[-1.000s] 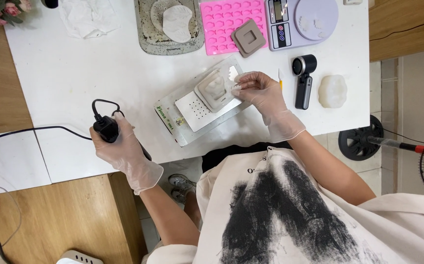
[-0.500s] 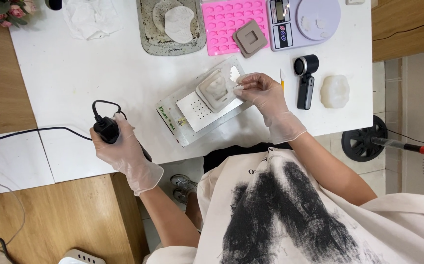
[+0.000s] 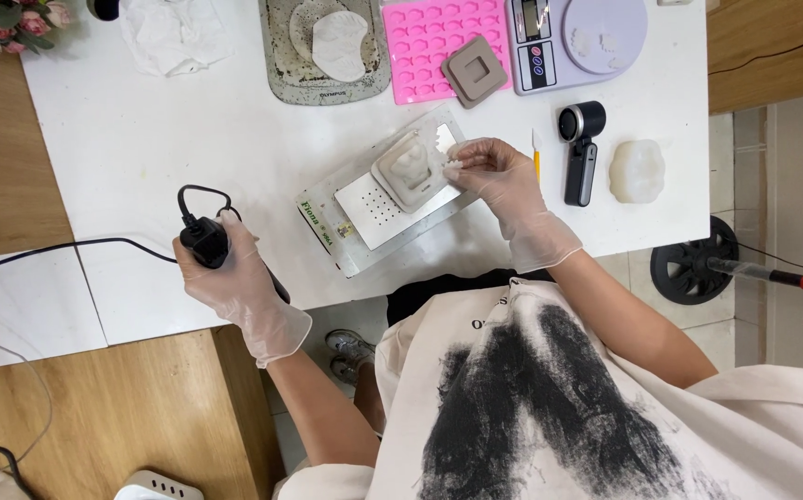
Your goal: Using a heat gun to melt and shape wax inside a mold on a workbench.
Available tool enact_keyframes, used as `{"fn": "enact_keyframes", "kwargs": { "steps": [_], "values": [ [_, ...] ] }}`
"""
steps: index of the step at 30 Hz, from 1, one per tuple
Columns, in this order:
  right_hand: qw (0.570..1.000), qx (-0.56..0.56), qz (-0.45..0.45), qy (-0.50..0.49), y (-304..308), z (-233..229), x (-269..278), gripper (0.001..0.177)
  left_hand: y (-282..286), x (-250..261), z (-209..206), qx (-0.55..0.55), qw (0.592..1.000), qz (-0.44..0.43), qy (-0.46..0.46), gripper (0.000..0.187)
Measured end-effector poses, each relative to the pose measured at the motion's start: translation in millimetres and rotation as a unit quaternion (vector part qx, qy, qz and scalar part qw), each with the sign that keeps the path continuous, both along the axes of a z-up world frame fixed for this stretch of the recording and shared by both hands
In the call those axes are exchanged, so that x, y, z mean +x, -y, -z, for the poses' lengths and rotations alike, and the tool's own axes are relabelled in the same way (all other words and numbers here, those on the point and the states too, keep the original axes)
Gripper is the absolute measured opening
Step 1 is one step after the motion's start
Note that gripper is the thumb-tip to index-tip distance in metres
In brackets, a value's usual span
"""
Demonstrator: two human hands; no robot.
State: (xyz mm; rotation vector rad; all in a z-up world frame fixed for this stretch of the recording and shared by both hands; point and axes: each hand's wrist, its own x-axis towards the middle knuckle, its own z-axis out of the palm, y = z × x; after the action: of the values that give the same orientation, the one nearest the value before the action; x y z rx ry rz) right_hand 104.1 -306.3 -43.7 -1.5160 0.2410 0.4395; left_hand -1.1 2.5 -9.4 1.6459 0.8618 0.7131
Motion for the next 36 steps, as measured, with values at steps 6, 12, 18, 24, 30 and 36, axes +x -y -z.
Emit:
{"fn": "enact_keyframes", "kwargs": {
  "steps": [6, 12, 18, 24, 30, 36],
  "values": [
    [1.000, 0.006, 0.002, 0.003, 0, 0, -1, 0.026, 1, -2, -4, 0.015, 1.000, -0.011, -0.017, 0.018],
    [1.000, -0.004, 0.002, -0.010, 0, 2, 0, 0.027, 26, -3, -55, -0.019, 0.997, -0.072, 0.037, 0.021],
    [1.000, -0.005, 0.002, -0.006, -1, 1, 1, 0.029, 66, -5, -114, -0.096, 0.959, -0.076, 0.254, 0.028],
    [1.000, -0.026, -0.015, -0.001, -2, 1, 1, 0.029, 84, -2, -128, -0.123, 0.946, -0.027, 0.300, 0.029],
    [0.999, -0.026, -0.022, -0.014, -2, 3, 4, 0.028, 98, 1, -133, -0.138, 0.941, -0.018, 0.308, 0.030],
    [0.998, -0.044, -0.038, -0.030, -4, -7, 8, 0.028, 104, 5, -135, -0.170, 0.924, -0.032, 0.340, 0.031]
  ]
}}
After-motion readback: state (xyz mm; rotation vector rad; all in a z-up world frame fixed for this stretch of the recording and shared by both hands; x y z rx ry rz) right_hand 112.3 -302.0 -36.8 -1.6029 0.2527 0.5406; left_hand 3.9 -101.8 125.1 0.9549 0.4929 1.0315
